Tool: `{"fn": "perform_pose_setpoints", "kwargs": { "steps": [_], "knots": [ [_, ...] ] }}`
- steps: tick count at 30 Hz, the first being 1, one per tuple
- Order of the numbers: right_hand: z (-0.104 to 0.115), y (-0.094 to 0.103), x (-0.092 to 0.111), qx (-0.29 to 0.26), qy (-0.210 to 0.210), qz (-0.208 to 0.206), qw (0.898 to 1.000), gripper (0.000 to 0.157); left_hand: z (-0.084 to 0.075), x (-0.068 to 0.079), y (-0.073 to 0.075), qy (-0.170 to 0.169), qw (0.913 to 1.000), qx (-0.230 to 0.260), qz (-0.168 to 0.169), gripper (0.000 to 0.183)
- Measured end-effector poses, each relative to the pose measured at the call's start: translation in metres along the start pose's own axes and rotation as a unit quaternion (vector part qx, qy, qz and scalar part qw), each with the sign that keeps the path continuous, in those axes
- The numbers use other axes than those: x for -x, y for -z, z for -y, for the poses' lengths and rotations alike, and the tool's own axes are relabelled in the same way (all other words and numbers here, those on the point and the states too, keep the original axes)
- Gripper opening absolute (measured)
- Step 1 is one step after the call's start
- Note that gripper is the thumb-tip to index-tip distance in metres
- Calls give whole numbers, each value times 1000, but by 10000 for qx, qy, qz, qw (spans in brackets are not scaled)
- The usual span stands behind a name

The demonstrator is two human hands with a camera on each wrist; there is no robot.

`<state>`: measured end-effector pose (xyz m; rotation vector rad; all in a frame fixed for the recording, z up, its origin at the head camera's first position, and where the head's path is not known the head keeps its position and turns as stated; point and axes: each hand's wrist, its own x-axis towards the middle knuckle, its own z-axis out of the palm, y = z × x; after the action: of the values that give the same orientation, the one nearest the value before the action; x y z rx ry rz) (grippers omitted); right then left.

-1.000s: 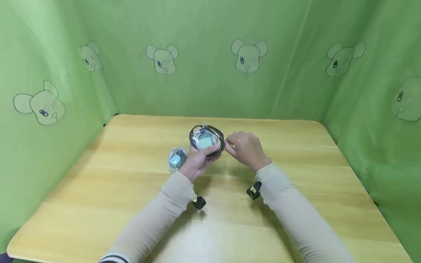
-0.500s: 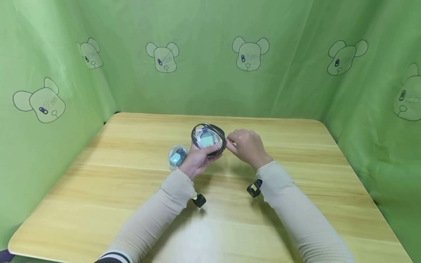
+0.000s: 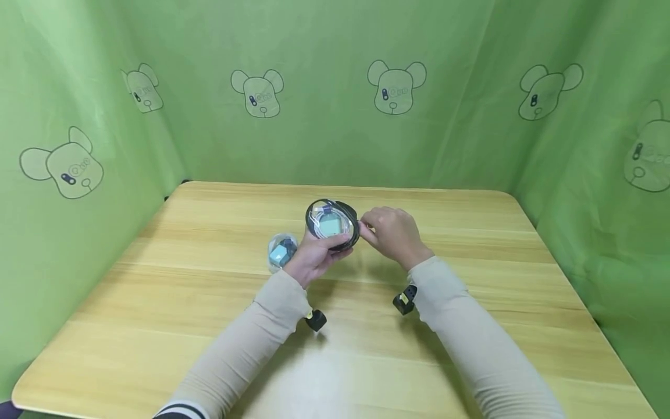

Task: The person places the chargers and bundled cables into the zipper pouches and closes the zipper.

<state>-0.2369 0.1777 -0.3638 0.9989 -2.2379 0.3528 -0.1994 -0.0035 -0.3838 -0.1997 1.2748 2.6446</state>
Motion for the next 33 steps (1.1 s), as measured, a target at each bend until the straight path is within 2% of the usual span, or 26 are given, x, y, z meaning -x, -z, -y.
{"fn": "perform_pose_setpoints", "kwargs": {
  "steps": [8, 13, 16, 25, 33],
  "knots": [
    [0, 2, 3, -30, 50, 101, 9999, 14, 2, 2, 1, 185, 9995, -257, -63, 101],
    [-4, 5, -3, 34, -26, 1, 10000, 12, -4, -2, -5, 59, 9993, -345, 141, 100],
    [-5, 6, -4, 35, -52, 73, 10000, 13, -6, -2, -5, 94, 9992, -370, 137, 99],
    [-3, 5, -1, -15, -72, 143, 9999, 12, -2, 0, -2, 175, 9989, -419, 102, 99],
    [-2, 4, 1, -41, -28, 241, 9997, 13, -1, 4, 2, 268, 9973, -623, 278, 100]
  ]
}}
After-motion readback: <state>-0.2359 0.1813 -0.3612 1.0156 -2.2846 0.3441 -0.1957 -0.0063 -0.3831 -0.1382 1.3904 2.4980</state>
